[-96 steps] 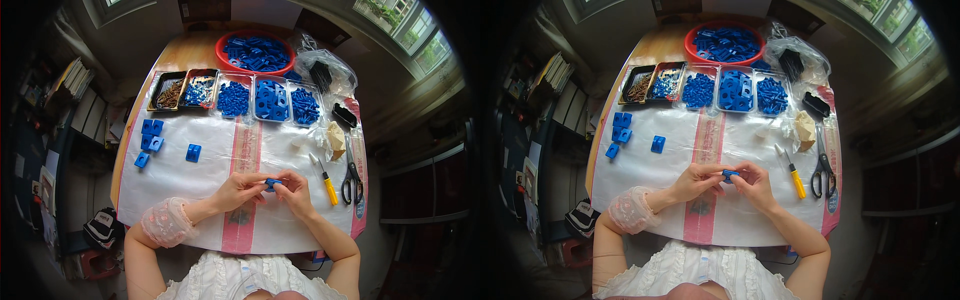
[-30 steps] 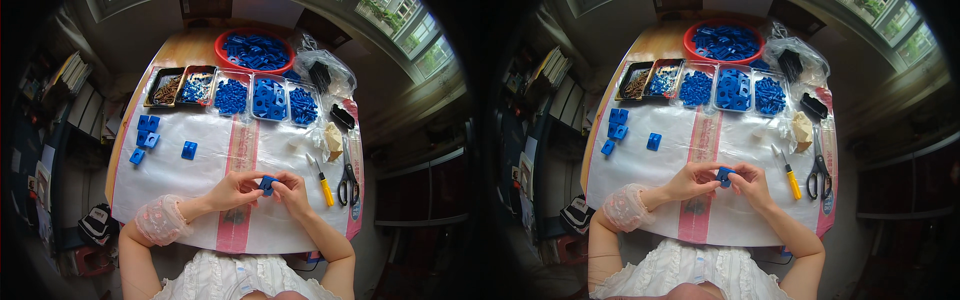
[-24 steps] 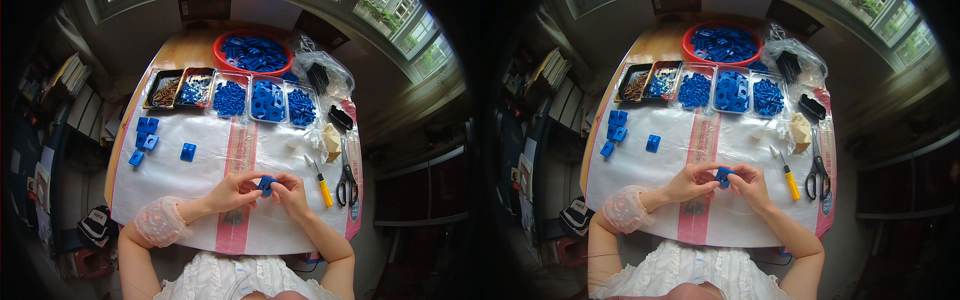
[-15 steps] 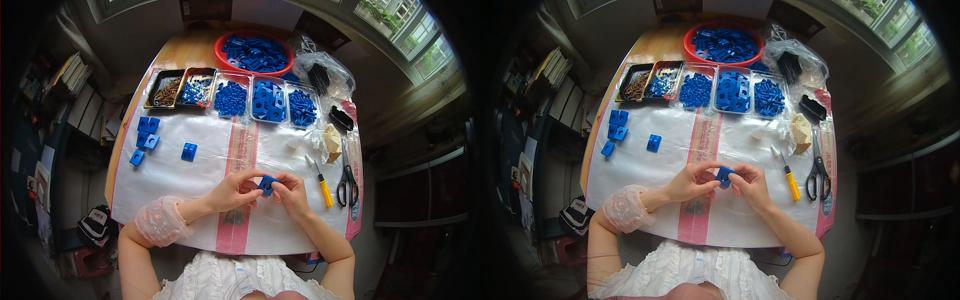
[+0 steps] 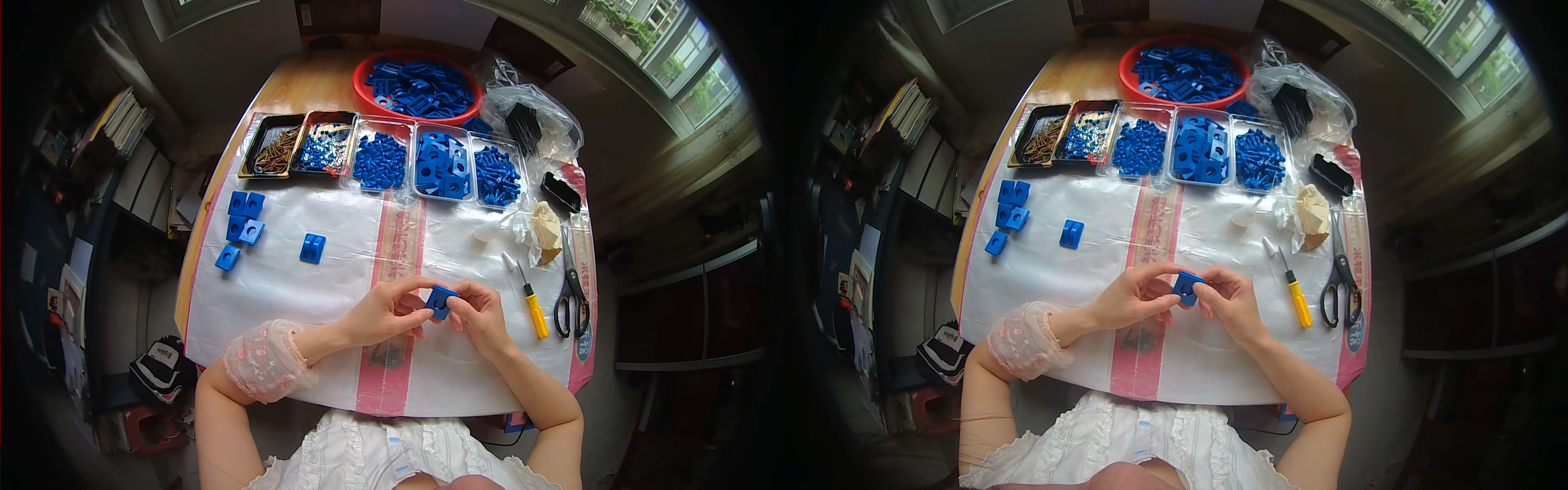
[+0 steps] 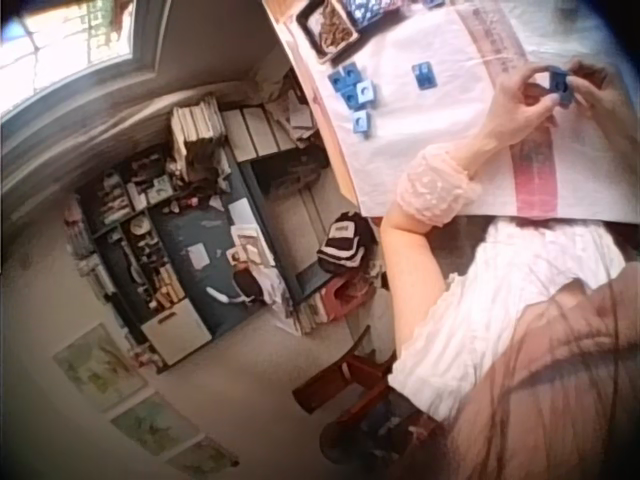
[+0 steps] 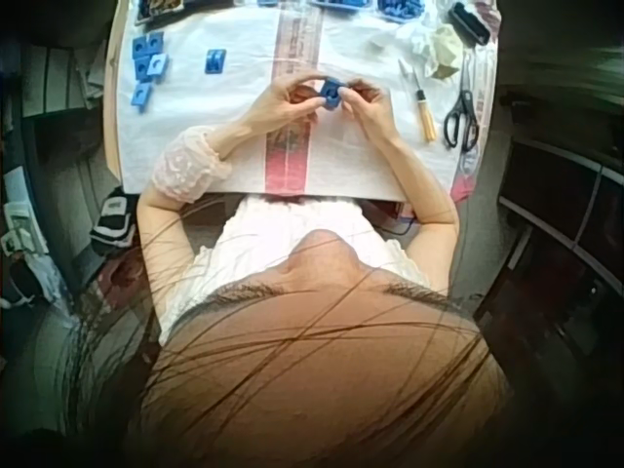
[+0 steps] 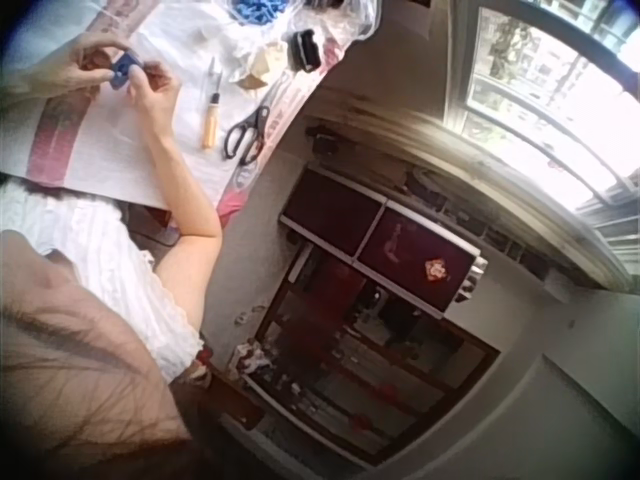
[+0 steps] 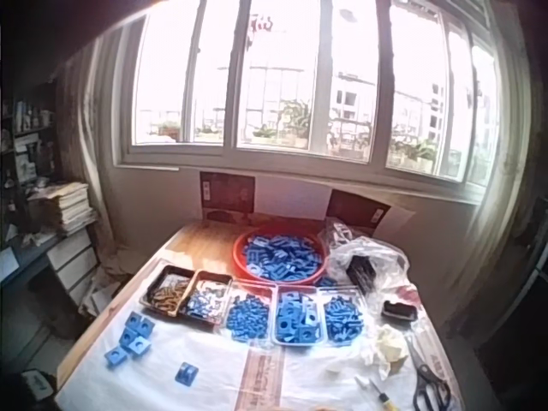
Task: The recorder is assembling small blue plastic components by inserting small circular pieces into them and applying adhesive or a liquid using a dispenser.
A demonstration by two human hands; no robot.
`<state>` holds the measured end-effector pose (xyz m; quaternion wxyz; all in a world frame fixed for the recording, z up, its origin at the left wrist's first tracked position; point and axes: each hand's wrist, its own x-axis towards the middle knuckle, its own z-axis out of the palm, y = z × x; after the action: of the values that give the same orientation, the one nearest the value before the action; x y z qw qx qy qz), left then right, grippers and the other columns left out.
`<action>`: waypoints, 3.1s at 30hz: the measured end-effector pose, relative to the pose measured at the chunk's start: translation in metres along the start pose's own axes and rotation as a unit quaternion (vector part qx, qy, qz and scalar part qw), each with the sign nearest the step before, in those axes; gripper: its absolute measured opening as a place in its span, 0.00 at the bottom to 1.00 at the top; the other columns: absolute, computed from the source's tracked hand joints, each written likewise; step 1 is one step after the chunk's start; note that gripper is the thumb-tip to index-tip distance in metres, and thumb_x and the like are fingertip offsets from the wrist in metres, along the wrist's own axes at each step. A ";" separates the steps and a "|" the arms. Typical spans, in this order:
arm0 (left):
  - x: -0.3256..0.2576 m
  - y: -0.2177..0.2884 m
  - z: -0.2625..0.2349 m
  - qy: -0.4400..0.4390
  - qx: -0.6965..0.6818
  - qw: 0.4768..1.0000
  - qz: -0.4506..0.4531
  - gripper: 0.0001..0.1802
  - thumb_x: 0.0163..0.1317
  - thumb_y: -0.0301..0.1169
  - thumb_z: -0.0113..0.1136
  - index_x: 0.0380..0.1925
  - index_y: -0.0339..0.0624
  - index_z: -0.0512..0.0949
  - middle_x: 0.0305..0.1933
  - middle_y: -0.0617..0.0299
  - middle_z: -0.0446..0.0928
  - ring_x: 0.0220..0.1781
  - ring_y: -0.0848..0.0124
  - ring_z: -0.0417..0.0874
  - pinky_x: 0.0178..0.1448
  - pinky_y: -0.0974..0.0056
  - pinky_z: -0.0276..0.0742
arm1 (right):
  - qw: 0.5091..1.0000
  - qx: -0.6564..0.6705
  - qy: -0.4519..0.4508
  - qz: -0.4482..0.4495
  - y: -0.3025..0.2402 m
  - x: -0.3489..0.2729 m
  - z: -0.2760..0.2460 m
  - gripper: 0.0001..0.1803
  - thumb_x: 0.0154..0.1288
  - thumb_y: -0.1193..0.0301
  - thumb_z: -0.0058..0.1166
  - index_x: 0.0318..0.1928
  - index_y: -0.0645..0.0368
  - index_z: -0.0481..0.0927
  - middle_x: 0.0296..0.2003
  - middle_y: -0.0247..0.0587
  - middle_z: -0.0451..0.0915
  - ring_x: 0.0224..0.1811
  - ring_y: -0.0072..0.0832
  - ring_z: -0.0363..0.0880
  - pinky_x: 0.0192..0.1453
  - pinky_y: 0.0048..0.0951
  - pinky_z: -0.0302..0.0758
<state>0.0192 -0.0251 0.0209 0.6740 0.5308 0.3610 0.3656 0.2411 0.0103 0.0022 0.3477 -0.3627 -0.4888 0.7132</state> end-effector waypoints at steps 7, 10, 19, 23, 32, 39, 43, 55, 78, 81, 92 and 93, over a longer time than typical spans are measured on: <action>-0.001 0.000 0.002 0.010 -0.013 1.000 0.013 0.22 0.68 0.24 0.56 0.62 0.41 0.70 0.39 0.59 0.85 0.33 0.75 0.86 0.37 0.69 0.84 | 1.000 -0.002 0.007 0.000 -0.002 0.000 0.003 0.07 0.67 0.73 0.57 0.42 0.65 0.80 0.28 0.34 0.81 0.23 0.14 0.74 0.25 0.17 0.69; -0.001 -0.001 0.001 0.011 -0.013 1.000 0.015 0.22 0.68 0.24 0.56 0.62 0.41 0.70 0.39 0.59 0.85 0.33 0.75 0.86 0.37 0.69 0.84 | 1.000 0.003 0.007 -0.001 -0.002 0.000 0.003 0.06 0.68 0.74 0.57 0.41 0.64 0.81 0.27 0.32 0.80 0.23 0.13 0.74 0.25 0.16 0.69; 0.000 0.000 0.001 0.008 -0.015 1.000 0.013 0.23 0.68 0.24 0.56 0.64 0.41 0.70 0.39 0.59 0.85 0.32 0.75 0.85 0.38 0.70 0.84 | 1.000 0.013 0.006 0.000 0.000 0.000 0.001 0.06 0.68 0.74 0.57 0.41 0.64 0.81 0.27 0.33 0.80 0.23 0.13 0.74 0.25 0.17 0.69; 0.000 -0.002 0.000 0.007 -0.013 1.000 0.016 0.24 0.68 0.24 0.56 0.64 0.42 0.70 0.39 0.59 0.85 0.32 0.75 0.85 0.38 0.70 0.84 | 1.000 0.014 0.006 0.001 -0.001 0.000 0.002 0.06 0.68 0.74 0.57 0.42 0.64 0.81 0.27 0.33 0.80 0.23 0.13 0.74 0.25 0.17 0.69; 0.000 -0.002 0.001 0.008 -0.016 1.000 0.015 0.24 0.68 0.24 0.56 0.64 0.42 0.70 0.38 0.60 0.85 0.32 0.75 0.85 0.38 0.70 0.83 | 1.000 0.008 0.007 -0.002 0.000 0.000 0.001 0.07 0.68 0.74 0.57 0.42 0.64 0.81 0.28 0.33 0.81 0.23 0.13 0.74 0.25 0.17 0.69; -0.001 -0.001 0.000 0.008 -0.014 1.000 0.007 0.24 0.68 0.24 0.55 0.64 0.42 0.70 0.38 0.60 0.85 0.32 0.76 0.85 0.38 0.70 0.83 | 1.000 -0.015 0.007 -0.009 -0.005 -0.001 0.006 0.08 0.68 0.74 0.58 0.45 0.64 0.80 0.29 0.33 0.82 0.24 0.12 0.75 0.24 0.15 0.69; -0.001 0.002 0.003 0.001 0.016 1.000 0.017 0.26 0.67 0.22 0.56 0.65 0.43 0.68 0.38 0.58 0.85 0.33 0.75 0.86 0.37 0.72 0.83 | 0.999 -0.032 0.023 -0.010 -0.003 -0.002 0.010 0.08 0.67 0.75 0.59 0.45 0.63 0.82 0.27 0.33 0.82 0.23 0.12 0.75 0.24 0.15 0.68; -0.016 0.040 0.013 0.135 0.306 0.939 0.074 0.29 0.62 0.26 0.65 0.63 0.43 0.68 0.26 0.58 0.84 0.26 0.71 0.86 0.31 0.69 0.81 | 0.996 -0.015 0.089 -0.030 0.002 0.000 0.010 0.05 0.66 0.74 0.60 0.39 0.63 0.85 0.23 0.28 0.80 0.21 0.11 0.73 0.23 0.15 0.67; -0.404 -0.308 0.032 0.287 -0.326 0.763 -0.479 0.21 0.70 0.35 0.51 0.56 0.32 0.73 0.50 0.48 0.81 0.51 0.58 0.83 0.58 0.57 0.79 | 0.997 0.002 0.075 -0.011 0.000 -0.001 0.005 0.05 0.66 0.74 0.60 0.39 0.63 0.84 0.25 0.32 0.80 0.20 0.14 0.74 0.23 0.17 0.70; -0.390 -0.290 0.029 0.232 -0.366 0.750 -0.499 0.21 0.70 0.35 0.51 0.56 0.32 0.73 0.50 0.48 0.81 0.51 0.58 0.83 0.58 0.57 0.79 | 0.997 0.001 0.077 -0.005 -0.001 -0.001 0.005 0.05 0.66 0.74 0.60 0.39 0.63 0.84 0.25 0.32 0.80 0.20 0.14 0.74 0.23 0.17 0.69; -0.406 -0.252 0.014 0.191 -0.418 0.722 -0.516 0.21 0.69 0.35 0.51 0.56 0.32 0.73 0.50 0.48 0.82 0.51 0.58 0.83 0.58 0.57 0.79 | 0.998 0.006 0.069 0.000 -0.003 -0.002 0.006 0.05 0.67 0.74 0.60 0.39 0.62 0.84 0.23 0.30 0.79 0.20 0.13 0.73 0.23 0.17 0.69; -0.408 -0.251 0.014 0.188 -0.421 0.722 -0.516 0.21 0.69 0.35 0.51 0.56 0.32 0.73 0.50 0.48 0.82 0.51 0.58 0.83 0.58 0.57 0.79 | 0.998 0.002 0.069 -0.004 -0.003 -0.001 0.006 0.05 0.66 0.74 0.60 0.39 0.62 0.83 0.24 0.31 0.79 0.20 0.14 0.73 0.23 0.17 0.69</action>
<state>-0.1339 -0.4312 -0.1826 0.8307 -0.1553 0.5075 0.1679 0.2374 0.0074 0.0070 0.3845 -0.4086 -0.4633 0.6859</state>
